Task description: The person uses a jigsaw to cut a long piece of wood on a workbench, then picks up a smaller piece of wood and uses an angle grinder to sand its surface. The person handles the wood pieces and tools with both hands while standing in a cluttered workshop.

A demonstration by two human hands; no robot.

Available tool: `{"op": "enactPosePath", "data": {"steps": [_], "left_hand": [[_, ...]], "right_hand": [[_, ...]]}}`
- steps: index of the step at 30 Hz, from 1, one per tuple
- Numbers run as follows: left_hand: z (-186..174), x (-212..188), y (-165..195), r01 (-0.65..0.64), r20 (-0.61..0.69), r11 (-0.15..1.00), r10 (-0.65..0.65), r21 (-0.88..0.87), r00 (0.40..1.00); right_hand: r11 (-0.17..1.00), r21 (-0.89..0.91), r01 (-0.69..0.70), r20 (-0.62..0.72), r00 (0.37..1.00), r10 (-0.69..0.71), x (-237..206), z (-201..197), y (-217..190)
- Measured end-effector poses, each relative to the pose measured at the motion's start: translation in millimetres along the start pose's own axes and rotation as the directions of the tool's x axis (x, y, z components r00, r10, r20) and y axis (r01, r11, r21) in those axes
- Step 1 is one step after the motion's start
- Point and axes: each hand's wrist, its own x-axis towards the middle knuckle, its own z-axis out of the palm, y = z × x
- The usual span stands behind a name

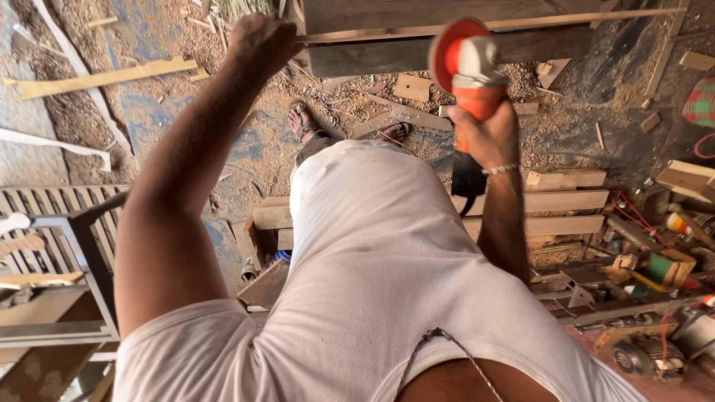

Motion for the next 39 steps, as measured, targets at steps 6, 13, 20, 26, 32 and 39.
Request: {"op": "enactPosePath", "data": {"steps": [6,13,20,26,32,39], "left_hand": [[6,6,1,0.005,0.086,1.0,-0.005,-0.002,0.996],[10,11,1,-0.039,0.016,0.999,0.039,0.015,0.999],[10,14,-1,-0.093,-0.028,0.992,0.096,0.088,0.995],[5,7,-5,-0.097,-0.066,0.995,0.098,0.021,0.993],[-5,2,-4,-0.13,-0.048,0.988,0.134,0.083,0.99],[-3,1,-6,-0.138,-0.005,0.986,0.14,0.096,0.99]], "right_hand": [[0.978,-0.126,0.168,0.074,0.984,-0.159,30,60,-38],[0.968,-0.218,0.12,0.095,0.99,-0.101,45,96,-70],[0.957,-0.289,0.036,0.025,0.999,-0.03,46,91,-50],[0.963,-0.268,0.025,-0.012,0.999,-0.03,52,66,-26],[0.947,-0.311,-0.083,-0.055,0.996,0.07,56,34,-7],[0.901,-0.365,-0.237,-0.144,0.97,0.197,68,-24,17]]}}
